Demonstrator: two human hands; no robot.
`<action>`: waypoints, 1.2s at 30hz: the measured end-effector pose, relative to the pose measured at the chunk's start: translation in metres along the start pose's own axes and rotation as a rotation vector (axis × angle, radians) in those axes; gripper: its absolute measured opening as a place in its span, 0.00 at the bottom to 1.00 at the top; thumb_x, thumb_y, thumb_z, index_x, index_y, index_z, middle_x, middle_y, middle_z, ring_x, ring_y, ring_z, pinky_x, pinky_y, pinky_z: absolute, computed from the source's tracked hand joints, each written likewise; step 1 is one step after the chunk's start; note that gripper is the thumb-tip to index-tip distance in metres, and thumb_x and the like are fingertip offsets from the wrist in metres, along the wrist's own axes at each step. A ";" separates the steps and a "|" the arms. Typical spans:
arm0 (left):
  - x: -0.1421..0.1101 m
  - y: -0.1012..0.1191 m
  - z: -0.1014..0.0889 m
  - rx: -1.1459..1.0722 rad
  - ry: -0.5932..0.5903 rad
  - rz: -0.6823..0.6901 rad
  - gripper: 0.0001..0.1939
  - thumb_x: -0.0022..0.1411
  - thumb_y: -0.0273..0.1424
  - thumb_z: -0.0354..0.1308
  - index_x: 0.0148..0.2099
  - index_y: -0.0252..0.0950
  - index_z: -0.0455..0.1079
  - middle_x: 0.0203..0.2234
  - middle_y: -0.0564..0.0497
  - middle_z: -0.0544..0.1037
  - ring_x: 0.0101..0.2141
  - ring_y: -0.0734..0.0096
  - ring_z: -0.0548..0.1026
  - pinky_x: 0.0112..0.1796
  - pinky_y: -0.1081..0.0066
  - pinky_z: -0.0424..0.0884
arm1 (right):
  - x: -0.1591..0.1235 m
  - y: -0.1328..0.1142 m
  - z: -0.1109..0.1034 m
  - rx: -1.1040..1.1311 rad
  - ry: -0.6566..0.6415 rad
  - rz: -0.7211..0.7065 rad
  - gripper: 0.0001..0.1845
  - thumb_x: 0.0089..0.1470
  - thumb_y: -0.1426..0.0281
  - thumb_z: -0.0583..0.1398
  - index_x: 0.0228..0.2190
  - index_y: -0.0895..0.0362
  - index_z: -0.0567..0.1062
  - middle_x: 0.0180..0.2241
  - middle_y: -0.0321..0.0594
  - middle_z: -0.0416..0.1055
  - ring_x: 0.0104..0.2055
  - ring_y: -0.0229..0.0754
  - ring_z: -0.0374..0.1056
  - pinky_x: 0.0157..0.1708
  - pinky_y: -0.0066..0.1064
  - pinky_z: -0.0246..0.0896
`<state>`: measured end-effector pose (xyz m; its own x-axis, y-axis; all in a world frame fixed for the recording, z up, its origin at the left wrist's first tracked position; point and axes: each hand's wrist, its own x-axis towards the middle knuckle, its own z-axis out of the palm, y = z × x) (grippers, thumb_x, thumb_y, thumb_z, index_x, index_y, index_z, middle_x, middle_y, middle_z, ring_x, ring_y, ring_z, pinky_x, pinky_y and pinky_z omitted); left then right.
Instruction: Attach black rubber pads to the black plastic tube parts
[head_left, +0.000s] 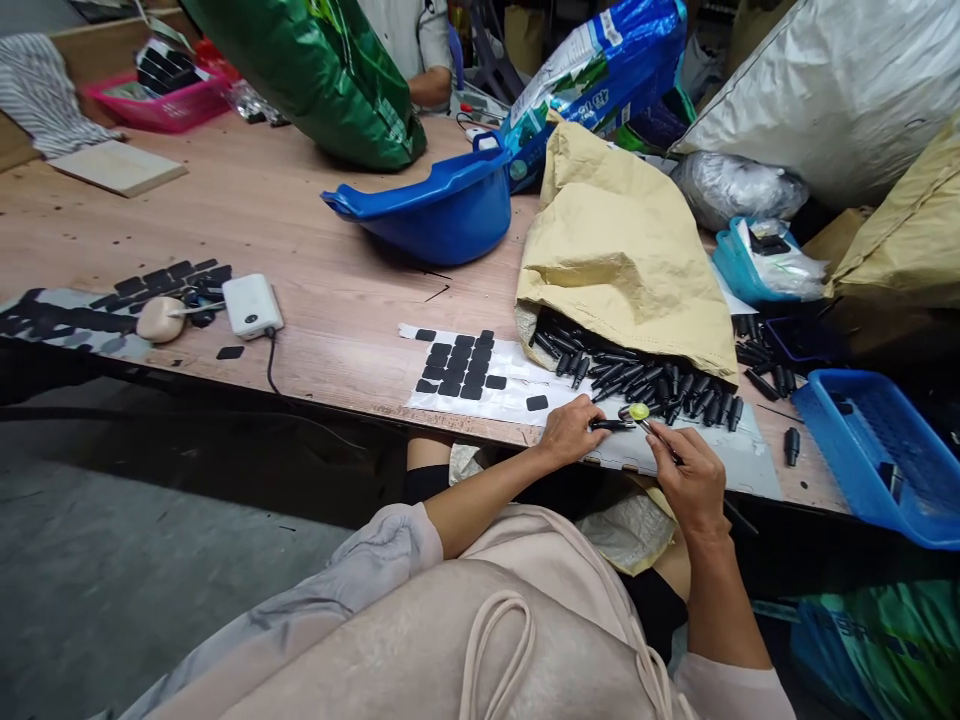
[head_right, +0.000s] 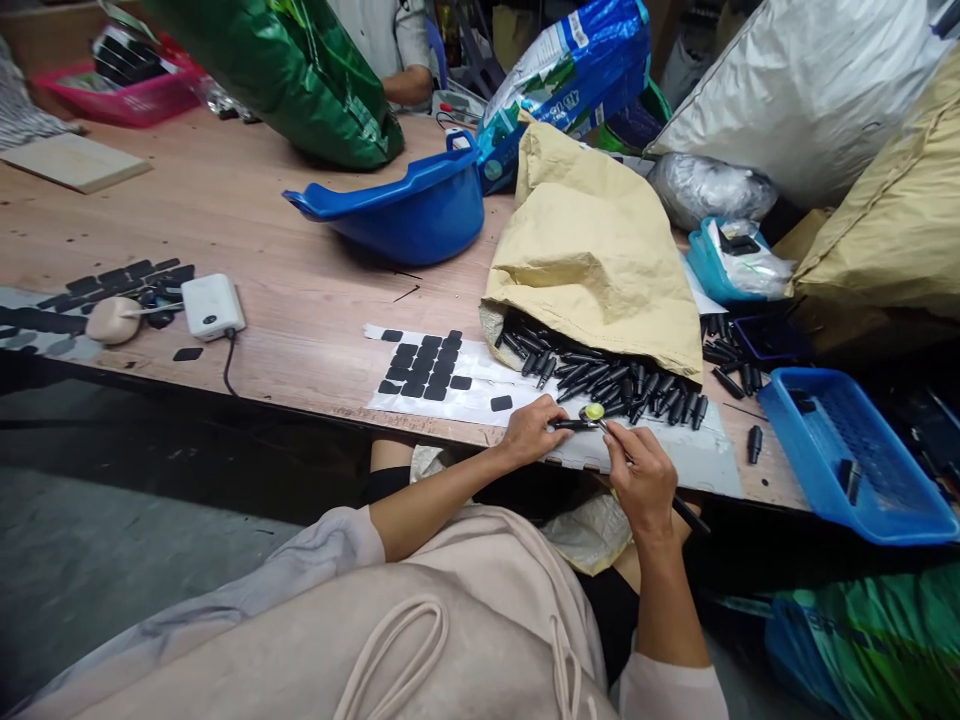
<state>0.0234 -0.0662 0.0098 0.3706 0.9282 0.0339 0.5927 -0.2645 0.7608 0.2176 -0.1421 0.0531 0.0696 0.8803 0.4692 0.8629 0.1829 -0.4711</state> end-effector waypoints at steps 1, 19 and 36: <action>0.000 0.000 0.000 0.001 0.000 0.005 0.09 0.61 0.35 0.70 0.44 0.42 0.80 0.38 0.53 0.76 0.37 0.69 0.76 0.42 0.70 0.73 | 0.000 0.002 0.000 0.006 0.003 -0.005 0.15 0.66 0.60 0.59 0.45 0.50 0.84 0.35 0.40 0.80 0.39 0.43 0.75 0.43 0.35 0.68; 0.000 -0.009 0.003 -0.284 0.239 0.033 0.07 0.65 0.35 0.64 0.39 0.35 0.74 0.34 0.52 0.73 0.32 0.73 0.71 0.38 0.71 0.71 | 0.001 0.086 -0.016 0.089 -0.163 -0.189 0.09 0.58 0.61 0.65 0.34 0.50 0.84 0.32 0.38 0.78 0.34 0.42 0.75 0.35 0.35 0.70; -0.058 -0.014 -0.015 -0.232 -0.116 0.346 0.17 0.71 0.43 0.55 0.49 0.37 0.76 0.34 0.47 0.79 0.32 0.70 0.74 0.38 0.70 0.70 | 0.005 0.080 -0.001 -0.039 -0.145 -0.128 0.13 0.57 0.60 0.62 0.34 0.51 0.85 0.34 0.40 0.78 0.39 0.45 0.69 0.44 0.39 0.64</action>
<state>-0.0170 -0.1119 0.0065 0.6051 0.7562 0.2490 0.2483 -0.4765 0.8434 0.2877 -0.1237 0.0184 -0.1126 0.9050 0.4101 0.8791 0.2831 -0.3835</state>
